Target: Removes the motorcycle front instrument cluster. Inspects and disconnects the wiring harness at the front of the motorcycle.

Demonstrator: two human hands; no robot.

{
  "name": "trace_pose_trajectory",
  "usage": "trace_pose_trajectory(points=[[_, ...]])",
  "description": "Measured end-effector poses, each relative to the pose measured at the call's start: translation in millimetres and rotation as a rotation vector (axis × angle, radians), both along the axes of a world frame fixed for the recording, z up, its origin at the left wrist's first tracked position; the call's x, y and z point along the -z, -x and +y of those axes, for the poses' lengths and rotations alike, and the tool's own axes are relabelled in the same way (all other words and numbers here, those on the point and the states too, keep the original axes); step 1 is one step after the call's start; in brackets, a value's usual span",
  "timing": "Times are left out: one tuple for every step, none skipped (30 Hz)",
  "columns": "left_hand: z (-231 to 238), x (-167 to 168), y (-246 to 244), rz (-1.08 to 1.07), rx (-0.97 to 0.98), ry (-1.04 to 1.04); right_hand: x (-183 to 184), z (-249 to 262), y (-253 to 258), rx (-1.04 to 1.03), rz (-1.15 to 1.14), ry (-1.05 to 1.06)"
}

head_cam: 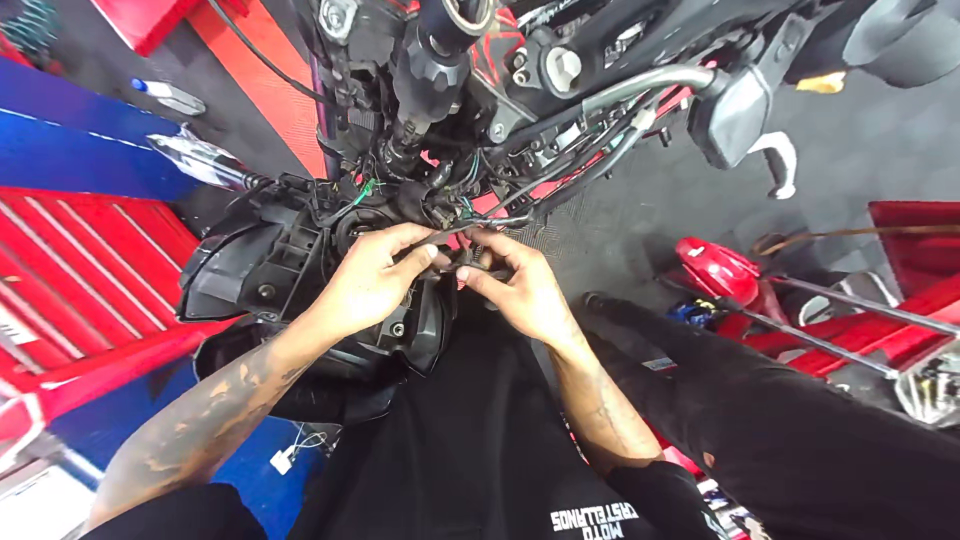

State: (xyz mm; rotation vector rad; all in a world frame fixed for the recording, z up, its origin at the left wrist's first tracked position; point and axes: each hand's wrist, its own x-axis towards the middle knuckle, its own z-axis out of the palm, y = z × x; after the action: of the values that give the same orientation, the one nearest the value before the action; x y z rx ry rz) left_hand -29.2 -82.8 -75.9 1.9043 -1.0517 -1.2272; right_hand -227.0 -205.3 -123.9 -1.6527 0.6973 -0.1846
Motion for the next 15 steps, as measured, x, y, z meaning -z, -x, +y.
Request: trace_pose_trajectory(points=[[1.8,-1.2,-1.0,-0.074,-0.012,0.035,0.3,1.6,-1.8,0.017,0.004,0.042],[2.1,-2.4,-2.8,-0.148,-0.025,0.068,0.7,2.4,-4.3,0.037,0.006,0.085],[1.7,-3.4,-4.9,-0.215,-0.031,0.094,0.8,2.7,-6.4,0.052,0.011,0.116],[0.7,-4.7,-7.1,-0.269,-0.033,0.107,0.6,2.1,-7.7,0.051,0.016,0.143],[-1.4,-6.1,-9.2,-0.306,-0.035,0.114,0.4,0.8,-8.3,0.042,0.027,0.174],[-3.9,-8.0,-11.0,-0.329,-0.028,0.114,0.6,-0.3,-8.2,0.03,0.032,0.203],[-6.9,-10.0,-12.9,-0.352,-0.009,0.109,1.8,-1.1,-8.3,0.023,0.027,0.239],[-10.5,-11.2,-15.0,-0.376,0.013,0.111,3.4,-1.6,-8.5,0.018,0.018,0.281],[-13.6,-11.2,-17.4,-0.403,0.037,0.121,5.0,-1.0,-8.7,0.014,0.012,0.324],[-16.4,-11.7,-19.5,-0.429,0.056,0.142,5.1,0.7,-9.0,0.011,0.009,0.366],[-19.5,-12.7,-21.4,-0.455,0.067,0.165,4.5,3.3,-9.9,0.011,-0.002,0.416],[-22.7,-13.9,-22.4,-0.474,0.065,0.177,4.5,6.4,-11.3,0.015,-0.012,0.483],[-25.2,-15.4,-22.3,-0.482,0.055,0.176,5.6,10.4,-12.9,0.027,-0.017,0.555],[-26.9,-16.8,-21.5,-0.484,0.047,0.182,7.9,14.6,-14.3,0.043,-0.013,0.617],[-27.7,-18.0,-20.7,-0.487,0.051,0.2,10.0,18.7,-14.8,0.053,0.007,0.655]])
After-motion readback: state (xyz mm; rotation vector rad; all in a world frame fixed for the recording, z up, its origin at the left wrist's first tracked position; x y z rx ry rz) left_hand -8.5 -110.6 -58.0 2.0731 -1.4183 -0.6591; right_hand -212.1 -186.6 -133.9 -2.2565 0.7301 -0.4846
